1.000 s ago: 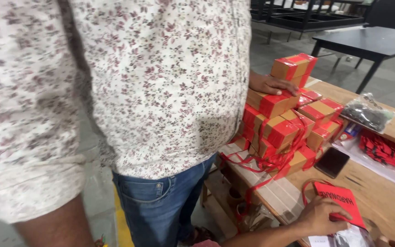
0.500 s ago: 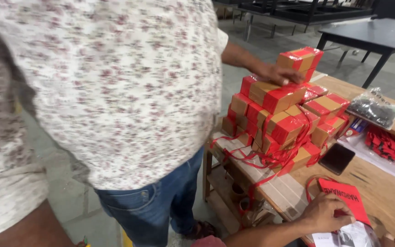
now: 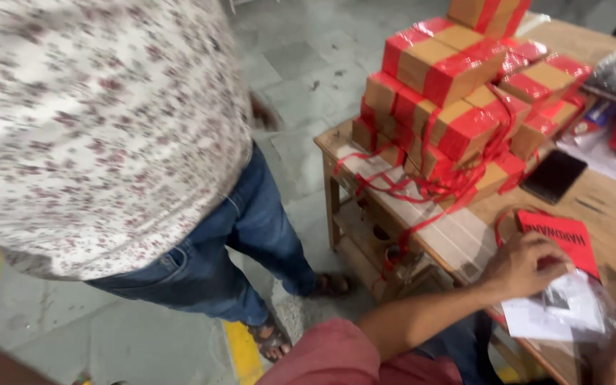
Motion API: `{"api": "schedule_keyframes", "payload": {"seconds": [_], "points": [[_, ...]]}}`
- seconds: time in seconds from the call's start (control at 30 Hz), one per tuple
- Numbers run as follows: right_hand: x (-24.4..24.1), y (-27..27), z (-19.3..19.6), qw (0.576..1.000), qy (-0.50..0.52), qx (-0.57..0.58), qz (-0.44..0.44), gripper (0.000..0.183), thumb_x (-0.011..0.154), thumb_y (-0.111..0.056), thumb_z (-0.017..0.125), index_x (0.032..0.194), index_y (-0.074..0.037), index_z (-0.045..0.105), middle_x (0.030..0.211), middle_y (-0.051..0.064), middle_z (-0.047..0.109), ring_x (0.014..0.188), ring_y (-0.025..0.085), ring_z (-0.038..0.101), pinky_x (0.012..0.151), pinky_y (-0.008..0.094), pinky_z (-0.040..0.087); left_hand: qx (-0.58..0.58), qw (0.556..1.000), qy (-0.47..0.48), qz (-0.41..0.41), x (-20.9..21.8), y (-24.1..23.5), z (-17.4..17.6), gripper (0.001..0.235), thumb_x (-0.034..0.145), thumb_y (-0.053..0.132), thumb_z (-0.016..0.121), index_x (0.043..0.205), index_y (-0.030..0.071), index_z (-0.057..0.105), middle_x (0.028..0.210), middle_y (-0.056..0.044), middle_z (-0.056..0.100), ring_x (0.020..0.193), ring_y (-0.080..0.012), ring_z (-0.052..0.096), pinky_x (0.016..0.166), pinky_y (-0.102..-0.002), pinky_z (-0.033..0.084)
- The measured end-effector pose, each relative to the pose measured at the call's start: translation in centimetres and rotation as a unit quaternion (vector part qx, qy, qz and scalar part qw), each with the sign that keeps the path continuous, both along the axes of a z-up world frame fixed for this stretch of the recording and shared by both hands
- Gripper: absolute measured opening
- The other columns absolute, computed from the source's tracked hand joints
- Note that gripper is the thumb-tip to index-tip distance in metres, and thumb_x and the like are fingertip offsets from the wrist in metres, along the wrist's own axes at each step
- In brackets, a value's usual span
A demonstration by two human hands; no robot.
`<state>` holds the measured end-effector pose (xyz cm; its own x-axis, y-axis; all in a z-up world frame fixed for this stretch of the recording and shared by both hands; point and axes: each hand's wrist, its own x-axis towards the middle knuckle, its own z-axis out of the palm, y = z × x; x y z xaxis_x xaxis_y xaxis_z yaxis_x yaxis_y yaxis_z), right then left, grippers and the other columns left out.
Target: The person writes on furniture assembly instruction sheets with a pen at a workbench, then folds the sheets and inserts them into small red hardware pouches. They stack the filled pouches, handle a plastic sleeve, and move pouches aside on the table.
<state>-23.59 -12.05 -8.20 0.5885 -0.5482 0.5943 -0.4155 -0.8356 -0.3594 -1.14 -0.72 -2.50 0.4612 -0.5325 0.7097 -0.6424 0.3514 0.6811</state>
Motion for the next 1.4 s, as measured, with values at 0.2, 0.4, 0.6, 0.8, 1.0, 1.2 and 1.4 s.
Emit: {"api": "schedule_keyframes", "payload": {"seconds": [0.2, 0.4, 0.6, 0.8, 1.0, 1.2, 1.4], "points": [[3.9, 6.3, 8.6, 0.922, -0.292, 0.254, -0.027, 0.037, 0.122, -0.030, 0.053, 0.141, 0.001, 0.044, 0.128, 0.009, 0.049, 0.106, 0.016, 0.051, 0.100, 0.034, 0.046, -0.020, 1.000, 0.007, -0.019, 0.4, -2.3, -2.1, 0.008, 0.089, 0.011, 0.074, 0.094, 0.011, 0.069, 0.093, -0.006, 0.068, 0.102, -0.0271, 0.065, 0.096, -0.040, 0.052], [3.0, 3.9, 5.1, 0.916, -0.329, 0.227, -0.038, 0.033, 0.120, -0.026, 0.062, 0.139, -0.001, 0.051, 0.123, 0.008, 0.049, 0.104, 0.015, 0.051, 0.094, 0.031, 0.046, 0.005, 0.997, 0.063, -0.042, -0.3, 2.0, 3.9, 0.010, 0.089, 0.014, 0.077, 0.094, 0.009, 0.069, 0.099, -0.007, 0.066, 0.103, -0.0281, 0.066, 0.092, -0.040, 0.054], [3.5, 12.2, 12.6, 0.864, -0.279, 0.420, 0.001, 0.051, 0.102, -0.013, 0.067, 0.145, -0.005, 0.039, 0.128, 0.006, 0.049, 0.099, 0.015, 0.059, 0.074, 0.026, 0.055, 0.016, 0.998, 0.051, -0.032, 0.0, 2.6, 4.4, 0.017, 0.089, 0.019, 0.079, 0.094, 0.006, 0.069, 0.101, -0.009, 0.065, 0.100, -0.0274, 0.066, 0.090, -0.040, 0.053], [3.9, 12.9, 10.7, 0.908, -0.242, 0.342, 0.030, 0.053, 0.098, -0.003, 0.077, 0.143, -0.001, 0.048, 0.132, 0.009, 0.053, 0.115, 0.015, 0.062, 0.090, 0.026, 0.056, 0.065, 0.991, 0.100, -0.055, -0.1, 2.7, 5.0, 0.015, 0.090, 0.020, 0.079, 0.094, 0.007, 0.072, 0.100, -0.007, 0.066, 0.098, -0.0251, 0.068, 0.088, -0.038, 0.054], [5.3, 13.0, 11.5, 0.947, -0.197, 0.252, -0.044, 0.029, 0.097, -0.003, 0.079, 0.125, 0.000, 0.073, 0.126, 0.007, 0.053, 0.097, 0.011, 0.055, 0.077, 0.025, 0.049, 0.066, 0.995, 0.039, -0.063, 0.2, 2.6, 4.8, 0.014, 0.089, 0.019, 0.079, 0.095, 0.007, 0.074, 0.105, -0.007, 0.067, 0.104, -0.0264, 0.064, 0.093, -0.039, 0.051], [6.2, 11.4, 11.4, 0.960, -0.166, 0.217, -0.066, 0.024, 0.096, -0.003, 0.077, 0.120, 0.000, 0.074, 0.123, 0.010, 0.061, 0.092, 0.013, 0.061, 0.075, 0.025, 0.051, 0.060, 0.991, 0.024, -0.114, 0.0, 2.2, 4.4, 0.016, 0.089, 0.021, 0.079, 0.095, 0.008, 0.074, 0.106, -0.007, 0.067, 0.107, -0.0269, 0.064, 0.095, -0.039, 0.051], [7.0, 11.2, 10.3, 0.937, -0.179, 0.289, -0.079, 0.035, 0.101, -0.003, 0.073, 0.134, 0.002, 0.063, 0.115, 0.013, 0.067, 0.088, 0.013, 0.065, 0.077, 0.026, 0.053, 0.065, 0.988, 0.036, -0.137, 0.1, 2.3, 4.5, 0.016, 0.090, 0.022, 0.079, 0.095, 0.008, 0.074, 0.106, -0.006, 0.067, 0.108, -0.0258, 0.065, 0.097, -0.039, 0.051]]}}
